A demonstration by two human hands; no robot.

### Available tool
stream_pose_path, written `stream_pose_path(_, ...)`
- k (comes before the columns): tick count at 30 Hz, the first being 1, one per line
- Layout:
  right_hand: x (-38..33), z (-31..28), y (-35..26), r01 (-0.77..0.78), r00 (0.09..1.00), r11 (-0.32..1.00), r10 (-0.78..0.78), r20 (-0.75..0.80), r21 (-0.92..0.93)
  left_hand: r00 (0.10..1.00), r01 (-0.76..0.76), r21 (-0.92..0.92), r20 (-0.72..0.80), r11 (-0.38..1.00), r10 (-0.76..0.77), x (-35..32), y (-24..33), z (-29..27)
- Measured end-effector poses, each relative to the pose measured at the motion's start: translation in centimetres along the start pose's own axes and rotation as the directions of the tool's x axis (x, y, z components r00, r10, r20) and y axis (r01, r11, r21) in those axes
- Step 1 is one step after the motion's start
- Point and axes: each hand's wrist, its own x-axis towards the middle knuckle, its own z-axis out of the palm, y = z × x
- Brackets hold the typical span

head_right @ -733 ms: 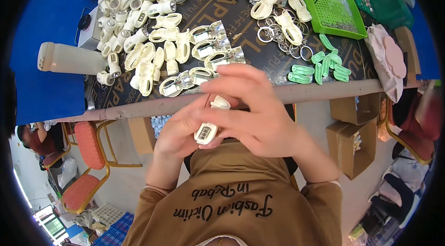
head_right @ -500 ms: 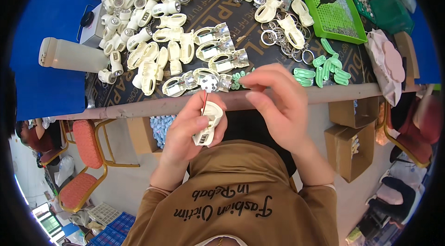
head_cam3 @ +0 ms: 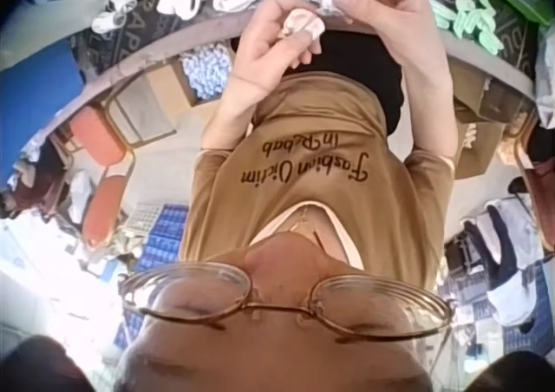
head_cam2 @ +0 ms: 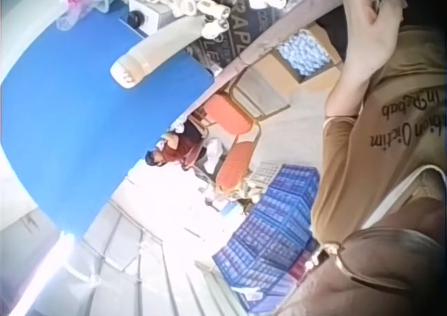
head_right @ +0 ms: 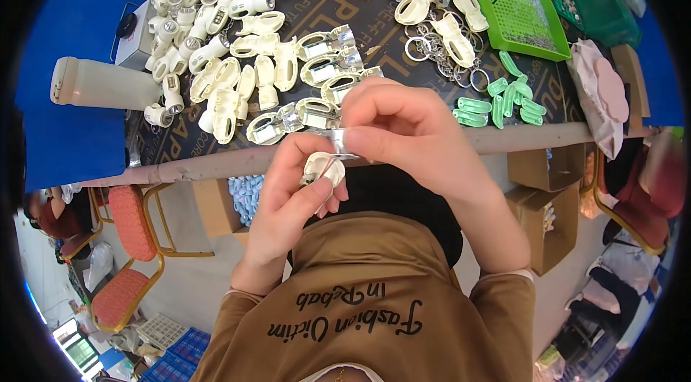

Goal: Assembling small white plastic components and attaching metal rings at a factory workbench.

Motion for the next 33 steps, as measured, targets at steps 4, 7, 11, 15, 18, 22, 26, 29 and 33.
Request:
stream_pose_path(4, -0.7, -0.7, -0.3, -0.064, 0.997, 0.995, 0.061, 0.038, 0.078, 0.999, -0.046, -0.012, 0.008, 0.999, 0.046, -0.1, -0.2, 0.0)
stream_pose_path(7, -0.8, -0.4, -0.5, -0.116, 0.990, 0.993, 0.117, -0.075, 0.023, 0.999, -0.012, 0.041, -0.041, 0.999, 0.013, 0.0, -0.1, 0.3)
stream_pose_path(11, -0.8, 1.2, -0.8, -0.036, 0.982, 0.982, 0.001, -0.187, -0.184, 0.992, -0.014, 0.156, -0.118, 0.988, 0.033, 0.3, -0.3, 0.5)
stream_pose_path(15, -1.2, 1.4, -0.9, 0.050, 0.982, 0.919, -0.116, -0.147, -0.391, 0.977, -0.053, 0.201, -0.193, 0.978, 0.093, 0.6, -0.9, 0.6)
stream_pose_path(18, -1.5, 1.9, -1.3, 0.049, 0.986, 0.875, -0.121, -0.119, -0.482, 0.967, -0.090, 0.179, -0.221, 0.980, 0.129, 0.8, -1.2, 0.7)
stream_pose_path(22, -1.5, 2.3, -1.3, 0.140, 0.973, 0.766, -0.224, -0.057, -0.627, 0.970, -0.136, 0.246, -0.164, 0.960, 0.179, 1.0, -1.1, 0.4)
stream_pose_path(26, -1.2, 2.1, -1.5, 0.157, 0.971, 0.708, -0.236, -0.022, -0.689, 0.961, -0.197, 0.232, -0.146, 0.953, 0.234, 0.9, -1.6, 0.5)
stream_pose_path(29, -1.1, 2.0, -1.3, 0.183, 0.965, 0.662, -0.261, 0.005, -0.726, 0.970, -0.186, 0.238, -0.107, 0.953, 0.217, 0.6, -1.7, 0.3)
stream_pose_path(33, -1.0, 2.2, -1.4, 0.191, 0.967, 0.638, -0.252, 0.032, -0.746, 0.969, -0.175, 0.290, -0.118, 0.941, 0.217, 0.4, -1.6, 0.2)
